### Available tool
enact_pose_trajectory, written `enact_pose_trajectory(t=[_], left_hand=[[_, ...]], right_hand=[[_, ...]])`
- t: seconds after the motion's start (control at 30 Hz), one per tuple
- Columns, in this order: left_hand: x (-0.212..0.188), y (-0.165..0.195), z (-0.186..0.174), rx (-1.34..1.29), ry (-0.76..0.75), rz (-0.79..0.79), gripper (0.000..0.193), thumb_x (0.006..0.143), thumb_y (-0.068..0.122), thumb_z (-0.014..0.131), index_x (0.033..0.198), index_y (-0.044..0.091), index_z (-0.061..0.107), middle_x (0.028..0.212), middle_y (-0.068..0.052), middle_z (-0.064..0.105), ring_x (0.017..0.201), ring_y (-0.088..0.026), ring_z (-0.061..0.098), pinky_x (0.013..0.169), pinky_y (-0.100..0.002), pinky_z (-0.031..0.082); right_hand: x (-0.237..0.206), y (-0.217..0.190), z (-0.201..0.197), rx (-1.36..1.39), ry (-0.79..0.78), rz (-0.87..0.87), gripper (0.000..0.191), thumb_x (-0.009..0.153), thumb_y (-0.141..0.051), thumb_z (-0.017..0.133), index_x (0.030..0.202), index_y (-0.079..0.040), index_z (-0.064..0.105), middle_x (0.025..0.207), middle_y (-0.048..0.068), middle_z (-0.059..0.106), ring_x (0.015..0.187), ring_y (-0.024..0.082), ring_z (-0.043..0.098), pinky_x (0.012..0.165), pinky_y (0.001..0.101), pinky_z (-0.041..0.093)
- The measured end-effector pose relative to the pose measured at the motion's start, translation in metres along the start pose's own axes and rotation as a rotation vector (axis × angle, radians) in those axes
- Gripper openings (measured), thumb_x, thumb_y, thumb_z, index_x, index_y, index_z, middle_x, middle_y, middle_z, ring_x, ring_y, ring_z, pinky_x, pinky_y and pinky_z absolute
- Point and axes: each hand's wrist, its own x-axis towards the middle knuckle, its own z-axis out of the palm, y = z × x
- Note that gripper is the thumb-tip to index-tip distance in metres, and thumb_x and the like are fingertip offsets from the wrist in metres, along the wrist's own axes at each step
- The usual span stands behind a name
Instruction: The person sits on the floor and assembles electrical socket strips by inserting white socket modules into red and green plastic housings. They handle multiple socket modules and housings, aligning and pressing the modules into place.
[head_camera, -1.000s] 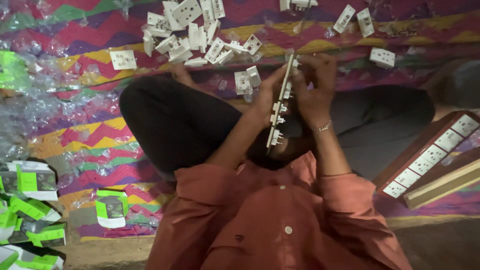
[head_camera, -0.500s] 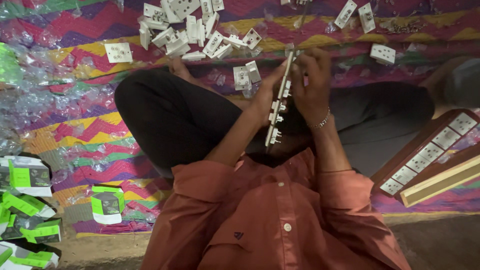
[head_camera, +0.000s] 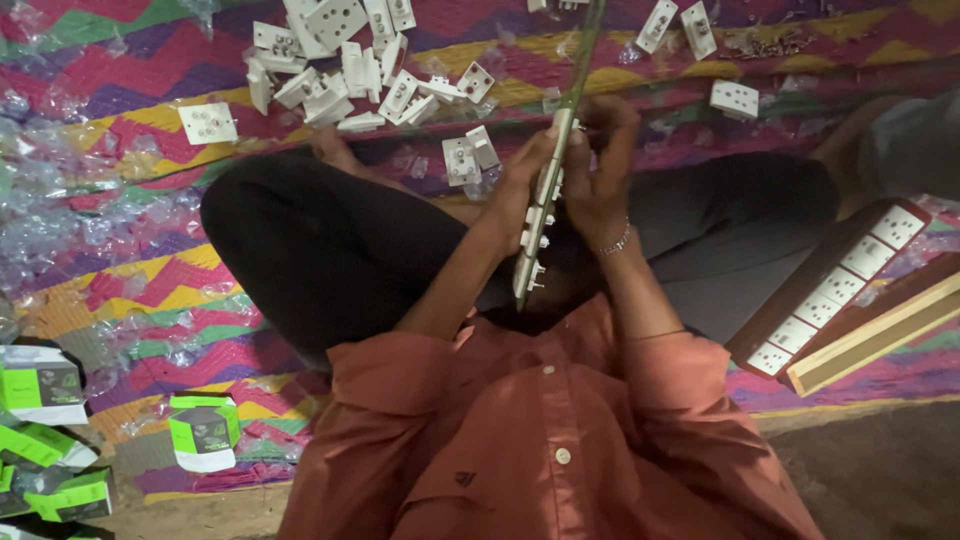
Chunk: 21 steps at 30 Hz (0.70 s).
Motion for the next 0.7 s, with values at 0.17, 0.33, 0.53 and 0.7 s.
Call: enact_pose_trajectory(t=[0.17,0.33,0.53,0.7], left_hand=[[0.002,-0.006,-0.002,0.102,0.034,0.04,0.049,0.104,0.045,0.06,0.135,0.007,0.064,0.096,0.0,0.055,0.084,-0.012,0.049,0.072,-0.027,0.041],[0.007,-0.014,-0.003,0.141,0.028,0.094,0.048,0.101,0.045,0.059,0.131,0.007,0.06,0.104,0.002,0.063,0.096,-0.008,0.057,0.086,-0.023,0.047],[0.006,-0.012,-0.004,0.135,0.069,0.045,0.046,0.097,0.049,0.061,0.12,0.009,0.063,0.086,0.002,0.059,0.073,-0.008,0.054,0.061,-0.025,0.044],[0.002,0.001,-0.006,-0.117,0.121,-0.133,0.045,0.099,0.055,0.064,0.109,0.011,0.064,0.071,0.003,0.052,0.051,-0.01,0.049,0.043,-0.026,0.038]], right_hand=[[-0.002,0.007,0.0,0.014,-0.018,0.018,0.026,0.117,-0.018,0.049,0.138,-0.003,0.045,0.125,0.009,0.056,0.111,0.017,0.059,0.1,0.0319,0.051],[0.001,0.02,-0.001,0.034,0.062,0.023,0.02,0.115,-0.018,0.05,0.127,-0.001,0.052,0.12,0.008,0.059,0.112,0.017,0.059,0.102,0.0333,0.05],[0.005,0.014,-0.003,0.088,0.124,0.239,0.018,0.111,-0.012,0.056,0.124,0.0,0.058,0.112,0.007,0.067,0.099,0.014,0.066,0.086,0.0299,0.055],[0.005,-0.007,-0.003,0.056,-0.032,0.079,0.022,0.107,-0.007,0.064,0.127,0.0,0.064,0.119,0.008,0.066,0.107,0.014,0.066,0.09,0.0288,0.056]])
